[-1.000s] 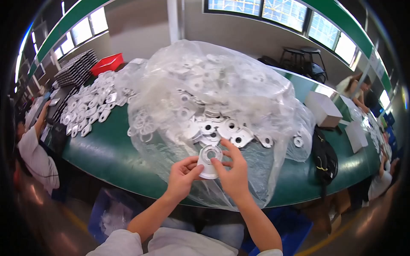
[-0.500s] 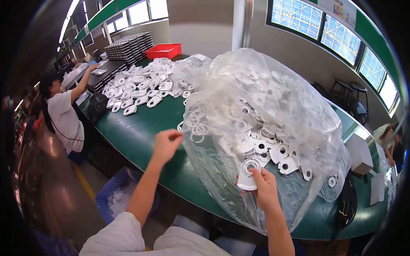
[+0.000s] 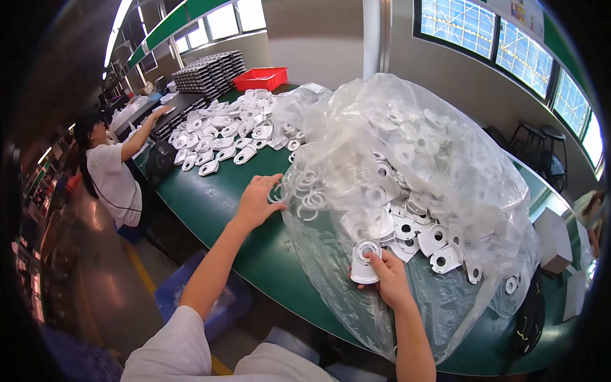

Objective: Manually assemble small white plastic ring-shaped components at a production workbench.

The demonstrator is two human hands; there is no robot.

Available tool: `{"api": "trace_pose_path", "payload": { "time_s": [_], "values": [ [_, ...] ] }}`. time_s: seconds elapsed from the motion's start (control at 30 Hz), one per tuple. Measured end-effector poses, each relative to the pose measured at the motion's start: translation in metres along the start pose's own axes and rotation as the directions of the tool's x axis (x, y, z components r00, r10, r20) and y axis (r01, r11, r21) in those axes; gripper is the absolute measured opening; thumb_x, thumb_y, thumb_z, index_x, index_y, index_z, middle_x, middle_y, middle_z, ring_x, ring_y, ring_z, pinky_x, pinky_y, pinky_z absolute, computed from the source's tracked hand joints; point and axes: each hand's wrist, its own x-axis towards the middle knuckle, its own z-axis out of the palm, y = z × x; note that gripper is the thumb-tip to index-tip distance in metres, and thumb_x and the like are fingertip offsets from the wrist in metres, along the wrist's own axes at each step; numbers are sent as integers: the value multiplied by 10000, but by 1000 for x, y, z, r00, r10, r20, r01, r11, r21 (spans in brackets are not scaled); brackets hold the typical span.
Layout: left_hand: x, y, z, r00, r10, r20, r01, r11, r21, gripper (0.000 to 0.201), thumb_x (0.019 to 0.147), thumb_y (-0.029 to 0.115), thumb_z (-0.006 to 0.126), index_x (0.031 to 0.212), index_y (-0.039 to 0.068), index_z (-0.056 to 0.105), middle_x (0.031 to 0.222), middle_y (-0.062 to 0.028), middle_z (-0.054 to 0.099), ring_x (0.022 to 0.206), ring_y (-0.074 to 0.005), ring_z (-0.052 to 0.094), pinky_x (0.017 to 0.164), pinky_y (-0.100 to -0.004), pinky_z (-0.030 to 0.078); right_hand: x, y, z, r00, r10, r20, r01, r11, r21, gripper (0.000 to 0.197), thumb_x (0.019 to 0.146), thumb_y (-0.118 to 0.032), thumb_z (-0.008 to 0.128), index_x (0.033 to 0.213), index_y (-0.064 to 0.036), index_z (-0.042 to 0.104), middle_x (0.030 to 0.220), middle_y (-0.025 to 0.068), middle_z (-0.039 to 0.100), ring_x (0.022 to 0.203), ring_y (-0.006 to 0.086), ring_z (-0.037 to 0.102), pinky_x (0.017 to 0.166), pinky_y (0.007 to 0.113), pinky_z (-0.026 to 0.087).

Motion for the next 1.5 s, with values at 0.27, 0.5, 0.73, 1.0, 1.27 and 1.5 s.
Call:
{"api": "trace_pose_path", "payload": {
  "time_s": [0.27, 0.5, 0.73, 1.0, 1.27, 1.5],
  "values": [
    [-4, -21, 2, 980, -192, -52, 144, 866, -478, 628, 656, 112, 808, 1220, 43, 540, 1048, -48, 611, 907, -145, 551, 675, -271, 501, 3, 4, -3, 999, -22, 47, 21, 1000, 10, 206, 968, -179, 438, 1063, -13, 516, 897, 208, 636, 743, 288, 666, 504, 303, 515],
    [3, -36, 2, 821, -487, 298, 472, 287, -833, 228, 908, 188, 577, 1031, -3, 599, 930, -63, 632, 876, -141, 591, 647, -266, 509, 3, 2, -4, 997, -27, 73, 26, 1000, 12, 210, 974, -168, 421, 1062, 2, 505, 895, 208, 634, 753, 281, 666, 514, 300, 518],
    [12, -50, -3, 799, -514, 312, 549, 414, -726, 259, 933, 235, 539, 984, 9, 653, 817, -45, 632, 692, -122, 613, 561, -219, 467, 3, 2, -3, 997, -27, 77, 26, 1000, 8, 207, 975, -165, 418, 1062, 5, 498, 893, 205, 633, 750, 273, 665, 517, 296, 517],
    [28, 13, -5, 846, -507, 162, 331, 262, -907, 148, 875, 107, 618, 957, -8, 663, 781, -11, 621, 664, -80, 571, 594, -226, 476, 2, 3, -9, 999, -49, -23, 49, 998, 31, 225, 974, -181, 426, 1060, 10, 510, 886, 192, 639, 745, 262, 664, 515, 295, 518],
    [45, 138, 27, 948, -62, 313, 319, 180, -931, 139, 853, 69, 625, 945, -34, 640, 812, -82, 650, 727, -153, 641, 641, -274, 547, 5, 3, -12, 991, -38, -131, 46, 997, 56, 297, 968, -229, 467, 1107, 29, 514, 964, 157, 629, 829, 250, 657, 619, 329, 574],
    [38, 153, 67, 871, 15, 491, 487, 102, -867, 123, 849, 46, 622, 927, -48, 630, 824, -105, 645, 751, -167, 650, 656, -290, 561, 1, -3, -15, 986, 20, -168, 19, 974, 226, 393, 996, -305, 359, 1165, 25, 489, 1111, 167, 576, 927, 314, 635, 726, 410, 570]
  ]
}}
